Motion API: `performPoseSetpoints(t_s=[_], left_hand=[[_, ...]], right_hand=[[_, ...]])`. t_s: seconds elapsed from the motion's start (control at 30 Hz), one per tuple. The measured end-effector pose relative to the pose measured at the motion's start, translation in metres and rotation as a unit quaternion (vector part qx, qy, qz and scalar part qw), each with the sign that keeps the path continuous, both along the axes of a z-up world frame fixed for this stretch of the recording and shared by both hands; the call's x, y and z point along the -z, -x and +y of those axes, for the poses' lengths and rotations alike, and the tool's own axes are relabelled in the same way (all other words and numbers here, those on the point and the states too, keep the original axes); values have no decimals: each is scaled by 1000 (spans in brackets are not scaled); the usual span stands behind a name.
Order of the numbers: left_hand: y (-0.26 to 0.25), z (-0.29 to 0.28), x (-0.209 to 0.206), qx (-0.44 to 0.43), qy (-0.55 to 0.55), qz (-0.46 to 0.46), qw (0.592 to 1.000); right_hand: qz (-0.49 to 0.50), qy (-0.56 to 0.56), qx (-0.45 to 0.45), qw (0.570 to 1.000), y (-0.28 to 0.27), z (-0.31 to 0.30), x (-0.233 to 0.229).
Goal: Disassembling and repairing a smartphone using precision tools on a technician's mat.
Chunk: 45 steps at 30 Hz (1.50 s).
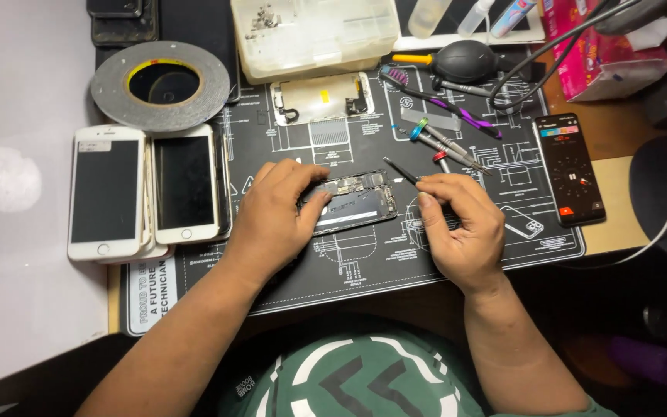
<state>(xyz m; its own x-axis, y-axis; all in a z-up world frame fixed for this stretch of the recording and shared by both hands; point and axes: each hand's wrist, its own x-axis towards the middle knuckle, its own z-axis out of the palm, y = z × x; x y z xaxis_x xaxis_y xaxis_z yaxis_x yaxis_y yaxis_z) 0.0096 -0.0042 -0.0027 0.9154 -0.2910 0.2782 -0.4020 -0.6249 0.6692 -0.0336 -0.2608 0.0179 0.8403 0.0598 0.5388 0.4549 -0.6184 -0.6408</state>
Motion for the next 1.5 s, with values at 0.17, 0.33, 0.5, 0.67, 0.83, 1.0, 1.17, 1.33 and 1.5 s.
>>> performPoseSetpoints(t_s=[0.17,0.33,0.5,0.67,0.83,1.0,1.17,1.33,1.5], left_hand=[[0,-2,-6,3,18,-1,1000],[0,-2,-7,1,-2,-14,1000],[-5,-3,-5,-2,-5,-37,999],[-3,-3,4,5,-19,-48,999],[-2,-3,-14,16,-52,5,998],[-9,-8,-17,29,-147,49,988],[-37,-12,-29,101,-266,102,953],[-61,-18,-45,124,-288,148,938],[-68,-19,-64,138,-303,211,919]], right_hand=[[29,71,22,997,-15,-32,-9],[39,224,-2,974,-56,-60,-28],[191,389,10,901,-91,-54,-35],[176,429,38,885,-104,-60,-7],[36,418,61,906,-112,-61,19],[5,280,57,958,-107,-30,-22],[66,216,20,974,-112,-1,-70],[77,123,-44,988,-134,17,-74],[17,152,-18,988,-154,10,-38]])
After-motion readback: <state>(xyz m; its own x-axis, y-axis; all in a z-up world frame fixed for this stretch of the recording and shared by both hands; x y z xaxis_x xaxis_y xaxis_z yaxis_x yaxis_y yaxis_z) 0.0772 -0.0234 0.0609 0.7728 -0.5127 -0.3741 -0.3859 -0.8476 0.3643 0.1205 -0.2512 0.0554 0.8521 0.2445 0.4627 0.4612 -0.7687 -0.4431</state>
